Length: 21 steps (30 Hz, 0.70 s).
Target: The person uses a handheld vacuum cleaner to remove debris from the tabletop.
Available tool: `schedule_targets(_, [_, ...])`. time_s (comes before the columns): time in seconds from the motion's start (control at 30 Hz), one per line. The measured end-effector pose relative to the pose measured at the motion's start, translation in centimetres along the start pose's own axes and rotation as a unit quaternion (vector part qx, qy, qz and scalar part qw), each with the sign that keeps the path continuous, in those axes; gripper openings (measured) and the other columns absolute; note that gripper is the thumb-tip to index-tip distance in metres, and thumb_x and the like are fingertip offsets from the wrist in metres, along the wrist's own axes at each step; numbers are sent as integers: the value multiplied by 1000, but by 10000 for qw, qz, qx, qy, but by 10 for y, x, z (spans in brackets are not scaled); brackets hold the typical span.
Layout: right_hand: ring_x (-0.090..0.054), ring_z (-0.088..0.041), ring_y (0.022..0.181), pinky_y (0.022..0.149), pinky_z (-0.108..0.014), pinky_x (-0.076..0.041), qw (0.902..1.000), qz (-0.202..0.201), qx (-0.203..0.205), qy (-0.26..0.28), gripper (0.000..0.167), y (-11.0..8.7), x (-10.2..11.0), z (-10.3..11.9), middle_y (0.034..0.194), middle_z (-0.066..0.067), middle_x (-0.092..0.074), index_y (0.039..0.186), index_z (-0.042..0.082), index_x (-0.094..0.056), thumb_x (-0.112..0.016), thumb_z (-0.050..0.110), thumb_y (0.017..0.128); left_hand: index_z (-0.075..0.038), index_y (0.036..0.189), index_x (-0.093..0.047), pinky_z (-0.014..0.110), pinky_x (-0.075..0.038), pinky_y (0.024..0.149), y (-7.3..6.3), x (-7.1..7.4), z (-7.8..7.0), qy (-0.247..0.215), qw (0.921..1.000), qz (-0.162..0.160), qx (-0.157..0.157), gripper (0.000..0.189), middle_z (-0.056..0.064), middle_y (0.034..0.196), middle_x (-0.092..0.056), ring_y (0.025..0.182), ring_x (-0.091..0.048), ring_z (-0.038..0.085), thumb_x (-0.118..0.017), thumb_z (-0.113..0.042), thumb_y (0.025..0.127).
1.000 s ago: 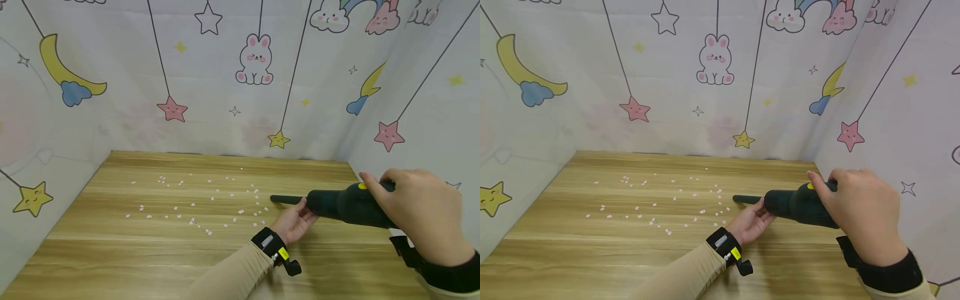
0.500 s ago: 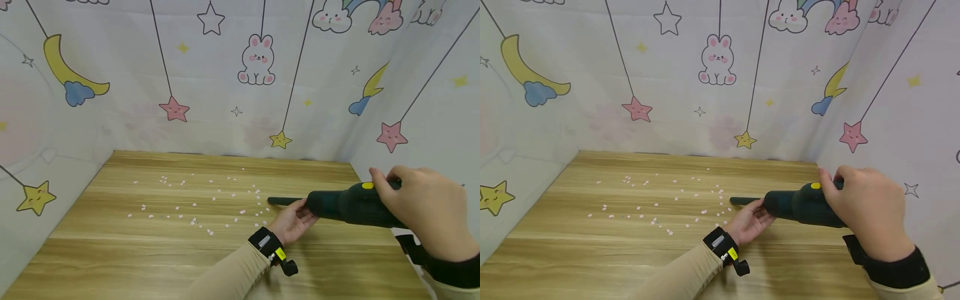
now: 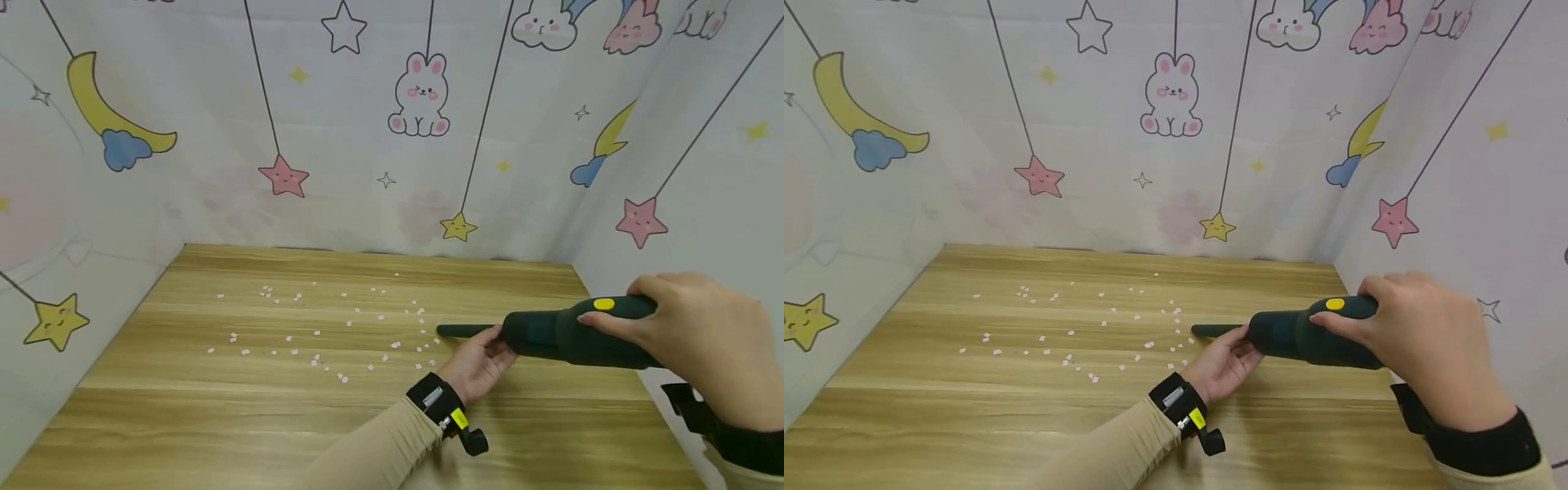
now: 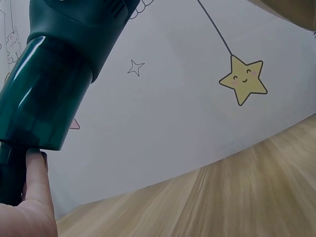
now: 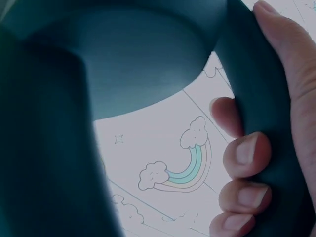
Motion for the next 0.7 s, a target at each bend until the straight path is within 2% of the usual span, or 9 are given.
schedule_targets(0.07, [-45,-21,47,34,-26,-19,9996,-66,290,0,81,0,2,2,56,-3,-53,72,11,-68,-43,88,71,-5,94,-63,34,-47,97,-2,-2,2,2,10000,23,18,9,9,94,-63,91,-64,16,-60,-13,96])
schedule_targets(0.13, [-53,-29,55,34,-30,-26,9963,111,846,-98,42,-3,0,9,65,-5,-56,86,17,-72,-64,58,82,-4,95,-62,34,-47,97,-4,-3,4,1,10000,37,53,9,9,95,-63,92,-63,16,-60,-13,96])
schedule_targets(0.23, [-57,-34,65,36,-34,-33,9898,305,1380,-174,15,-8,-2,15,74,-5,-57,104,30,-71,-68,33,90,-3,97,-61,33,-47,97,-6,-5,6,-18,10000,16,58,10,10,96,-61,94,-62,17,-60,-13,96])
schedule_targets(0.33, [-58,-35,69,36,-36,-36,9865,253,1602,-225,24,-10,-1,18,77,-5,-58,112,38,-68,-46,34,103,-2,98,-60,34,-47,97,-7,-4,5,-67,10000,-22,20,11,11,97,-61,95,-62,18,-60,-13,96])
schedule_targets(0.4, [-57,-36,68,40,-39,-40,9838,301,1743,-278,39,-12,-1,19,79,-7,-57,121,44,-62,-56,13,99,-2,98,-61,34,-47,97,-7,-4,5,-88,10000,-18,27,11,11,98,-61,96,-62,18,-60,-13,96])
schedule_targets(0.47, [-56,-36,68,47,-43,-45,9804,447,1878,-394,72,-12,-3,20,81,-10,-57,131,48,-55,-70,-6,85,-2,98,-61,34,-47,97,-8,-5,6,-111,9999,7,39,11,11,99,-61,97,-62,19,-61,-13,96])
schedule_targets(0.57, [-54,-36,65,57,-47,-47,9774,692,1920,-555,137,-13,-6,20,83,-13,-56,139,54,-41,-86,-22,35,-3,99,-61,33,-47,97,-10,-6,6,-132,9999,34,56,12,11,100,-61,97,-62,19,-61,-14,95])
schedule_targets(0.63, [-53,-35,62,54,-46,-46,9789,660,1831,-615,130,-11,-5,20,81,-13,-55,137,52,-47,-84,-24,38,-3,99,-61,33,-47,97,-10,-7,4,-152,9999,25,25,12,11,100,-61,97,-62,18,-62,-15,95])
schedule_targets(0.7, [-49,-30,53,42,-40,-39,9899,169,1321,-493,71,-6,1,17,74,-10,-55,118,37,-68,-85,-3,61,-3,98,-61,33,-47,96,-10,-6,2,-172,9999,-6,-14,12,10,99,-61,96,-62,18,-62,-15,95])
Point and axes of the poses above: each hand's wrist, its own y-axis towards the middle knuckle, its own x-axis out of the back of the hand, z = x × y, the point moved 10 cm from there along y, towards the middle knuckle
